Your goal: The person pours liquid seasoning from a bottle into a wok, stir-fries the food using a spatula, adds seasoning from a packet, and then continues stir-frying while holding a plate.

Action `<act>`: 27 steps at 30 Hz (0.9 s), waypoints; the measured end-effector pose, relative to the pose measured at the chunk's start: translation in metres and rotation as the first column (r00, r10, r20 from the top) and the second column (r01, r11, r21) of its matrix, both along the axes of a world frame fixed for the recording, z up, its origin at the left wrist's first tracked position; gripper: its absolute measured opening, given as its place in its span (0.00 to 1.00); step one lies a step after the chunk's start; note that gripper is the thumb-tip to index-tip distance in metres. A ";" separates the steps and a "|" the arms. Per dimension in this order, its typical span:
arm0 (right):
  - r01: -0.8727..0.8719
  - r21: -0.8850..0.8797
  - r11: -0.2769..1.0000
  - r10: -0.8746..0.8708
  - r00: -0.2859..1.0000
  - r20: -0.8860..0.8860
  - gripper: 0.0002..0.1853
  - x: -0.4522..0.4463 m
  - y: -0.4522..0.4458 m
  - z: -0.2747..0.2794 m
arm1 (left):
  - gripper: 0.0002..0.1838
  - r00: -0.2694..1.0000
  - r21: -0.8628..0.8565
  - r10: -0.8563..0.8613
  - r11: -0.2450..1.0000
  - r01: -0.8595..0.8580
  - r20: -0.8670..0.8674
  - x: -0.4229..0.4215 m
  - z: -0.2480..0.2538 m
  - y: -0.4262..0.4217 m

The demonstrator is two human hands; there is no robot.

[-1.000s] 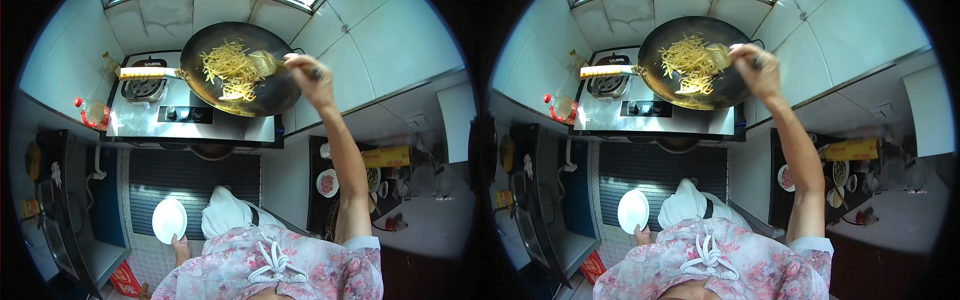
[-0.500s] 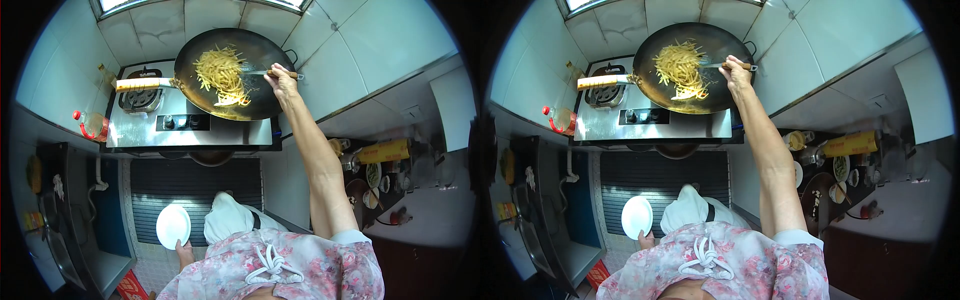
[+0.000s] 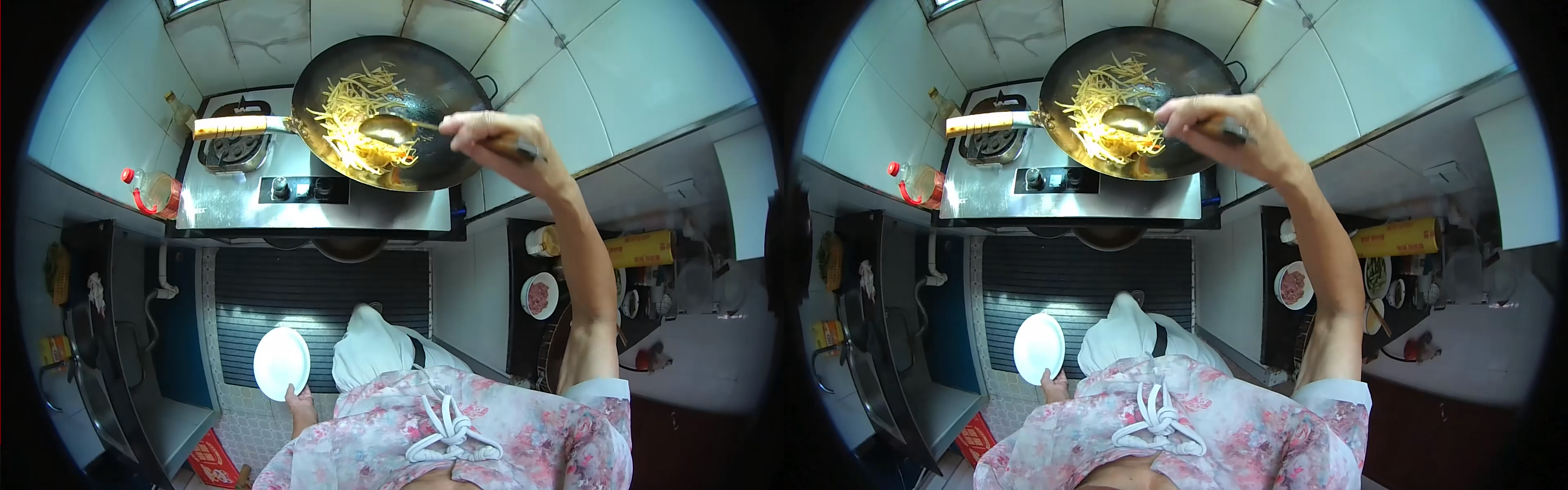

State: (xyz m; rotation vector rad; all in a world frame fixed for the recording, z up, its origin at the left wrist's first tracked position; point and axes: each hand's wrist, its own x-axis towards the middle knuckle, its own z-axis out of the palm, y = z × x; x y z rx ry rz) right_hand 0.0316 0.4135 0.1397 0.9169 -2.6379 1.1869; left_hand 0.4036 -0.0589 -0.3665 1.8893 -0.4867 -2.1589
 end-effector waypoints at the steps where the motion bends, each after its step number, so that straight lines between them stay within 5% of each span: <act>1: -0.048 0.004 0.999 0.048 0.998 -0.029 0.07 0.009 -0.004 0.002 | 0.24 1.000 0.004 0.007 1.000 -0.007 0.002 0.003 -0.007 -0.001; 6: -0.134 0.113 0.984 0.139 0.989 -0.039 0.09 0.033 -0.025 -0.027 | 0.19 0.999 0.003 0.009 1.000 -0.009 0.049 0.005 -0.029 -0.002; 16: 0.062 0.335 0.940 0.031 0.964 -0.265 0.06 -0.015 -0.003 -0.120 | 0.23 0.998 -0.026 -0.038 0.999 0.037 -0.046 -0.024 0.002 0.011; 19: 0.214 0.116 0.970 -0.166 0.931 -0.326 0.09 -0.021 0.015 -0.108 | 0.24 0.995 -0.046 -0.053 0.998 0.049 -0.088 -0.019 -0.003 0.004; 22: 0.400 -0.234 0.886 -0.442 0.881 -0.167 0.07 -0.033 0.043 -0.090 | 0.24 0.992 -0.080 -0.050 0.996 0.041 -0.113 -0.009 0.009 0.007; 27: 0.659 -0.600 0.453 -0.696 0.682 0.224 0.05 -0.077 0.102 -0.097 | 0.24 0.992 -0.070 -0.034 0.997 0.025 -0.124 0.011 0.016 0.006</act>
